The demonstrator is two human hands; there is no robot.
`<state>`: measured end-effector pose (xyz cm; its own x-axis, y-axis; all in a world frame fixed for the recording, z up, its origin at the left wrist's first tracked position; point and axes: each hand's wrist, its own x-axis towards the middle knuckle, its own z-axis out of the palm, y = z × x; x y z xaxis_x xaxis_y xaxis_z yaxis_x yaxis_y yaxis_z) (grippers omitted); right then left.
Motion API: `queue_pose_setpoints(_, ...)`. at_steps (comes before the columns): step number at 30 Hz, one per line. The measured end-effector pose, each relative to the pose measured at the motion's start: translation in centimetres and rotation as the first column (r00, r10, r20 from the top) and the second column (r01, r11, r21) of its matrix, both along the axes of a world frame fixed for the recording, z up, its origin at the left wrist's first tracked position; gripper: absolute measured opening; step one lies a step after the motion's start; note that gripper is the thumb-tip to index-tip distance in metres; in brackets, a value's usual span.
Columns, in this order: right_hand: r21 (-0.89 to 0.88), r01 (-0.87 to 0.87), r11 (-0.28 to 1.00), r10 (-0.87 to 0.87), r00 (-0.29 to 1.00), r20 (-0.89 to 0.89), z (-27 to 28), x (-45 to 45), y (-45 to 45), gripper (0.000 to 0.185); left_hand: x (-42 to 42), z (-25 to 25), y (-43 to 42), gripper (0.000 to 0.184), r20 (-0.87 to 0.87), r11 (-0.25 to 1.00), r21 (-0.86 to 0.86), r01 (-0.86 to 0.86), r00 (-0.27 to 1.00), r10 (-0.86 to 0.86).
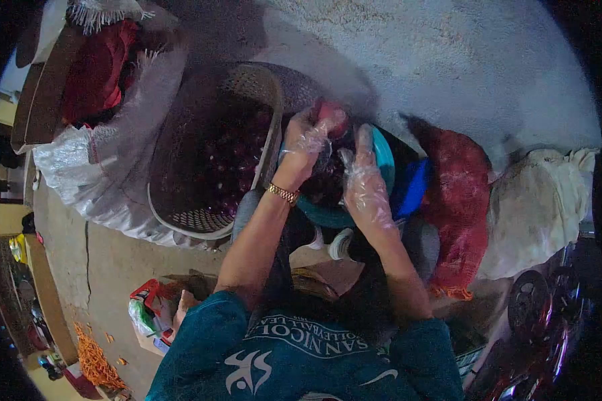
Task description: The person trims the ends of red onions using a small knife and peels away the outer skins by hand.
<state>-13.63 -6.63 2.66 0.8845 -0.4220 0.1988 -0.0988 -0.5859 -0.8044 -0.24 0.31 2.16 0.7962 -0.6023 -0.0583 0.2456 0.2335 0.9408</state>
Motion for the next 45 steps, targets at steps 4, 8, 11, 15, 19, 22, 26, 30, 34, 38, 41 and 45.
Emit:
queue_pose_setpoints(4, 0.773, -0.200, 0.602, -0.092, 0.944, 0.316, -1.1, -0.3, -1.3, 0.062, 0.1, 0.6, 0.4, 0.048, -0.074, 1.000, -0.011, -0.010, 0.997, 0.009)
queue_pose_setpoints(8, 0.196, 0.245, 0.950, -0.249, 0.969, -0.003, 0.5, 0.6, -3.4, 0.042, 0.3, 1.2, 0.5, 0.044, -0.213, 0.992, -0.128, 0.015, 0.976, -0.042)
queue_pose_setpoints(11, 0.586, 0.156, 0.795, -0.219, 0.975, 0.037, 2.8, 0.1, -3.3, 0.044, 0.7, 0.4, 0.0, 0.040, -0.366, 0.966, -0.257, 0.040, 0.921, -0.135)
queue_pose_setpoints(15, 0.605, 0.137, 0.784, -0.254, 0.961, 0.111, 1.6, 0.7, -4.4, 0.046, 0.4, 0.9, 0.2, 0.037, -0.313, 0.955, -0.288, 0.075, 0.935, -0.167)
queue_pose_setpoints(19, 0.561, 0.160, 0.812, -0.215, 0.976, 0.034, 2.0, 1.0, -5.1, 0.049, 0.1, 0.4, 0.0, 0.044, -0.379, 0.966, -0.240, 0.093, 0.908, -0.181)
queue_pose_setpoints(22, 0.531, 0.062, 0.845, -0.134, 0.986, 0.098, 1.5, 1.8, -3.9, 0.057, -0.2, -0.4, -0.5, 0.049, -0.165, 0.965, -0.209, 0.162, 0.966, -0.198)
queue_pose_setpoints(26, 0.594, 0.353, 0.722, -0.189, 0.928, -0.322, 2.5, 2.3, -3.9, 0.057, -0.6, -0.9, -0.6, 0.052, 0.058, 0.971, -0.134, 0.196, 0.980, -0.190)
queue_pose_setpoints(30, 0.752, 0.238, 0.614, -0.209, 0.968, -0.137, 1.9, 2.5, -4.2, 0.056, -0.6, -0.4, -0.8, 0.041, 0.043, 0.974, -0.143, 0.174, 0.985, -0.170)
queue_pose_setpoints(34, 0.840, 0.206, 0.502, -0.159, 0.977, -0.144, 0.8, 2.9, -4.4, 0.056, -1.0, -0.7, -0.9, 0.026, 0.329, 0.995, 0.104, 0.012, 0.943, -0.045)
queue_pose_setpoints(38, 0.892, 0.196, 0.408, -0.141, 0.979, -0.150, -0.3, 3.2, -4.0, 0.054, -0.9, -0.5, -0.8, 0.022, 0.833, 0.946, 0.193, -0.261, 0.553, -0.017)
queue_pose_setpoints(41, 0.913, 0.161, 0.376, -0.168, 0.980, -0.103, 0.5, 3.2, -2.9, 0.055, -0.5, -1.4, -0.8, 0.020, 0.993, 0.876, 0.088, -0.474, 0.106, -0.043)
queue_pose_setpoints(45, 0.855, 0.226, 0.466, -0.231, 0.964, -0.129, 1.0, 3.2, -1.8, 0.058, -1.3, -0.1, -0.6, 0.020, 0.930, 0.799, 0.328, -0.504, 0.319, -0.180)
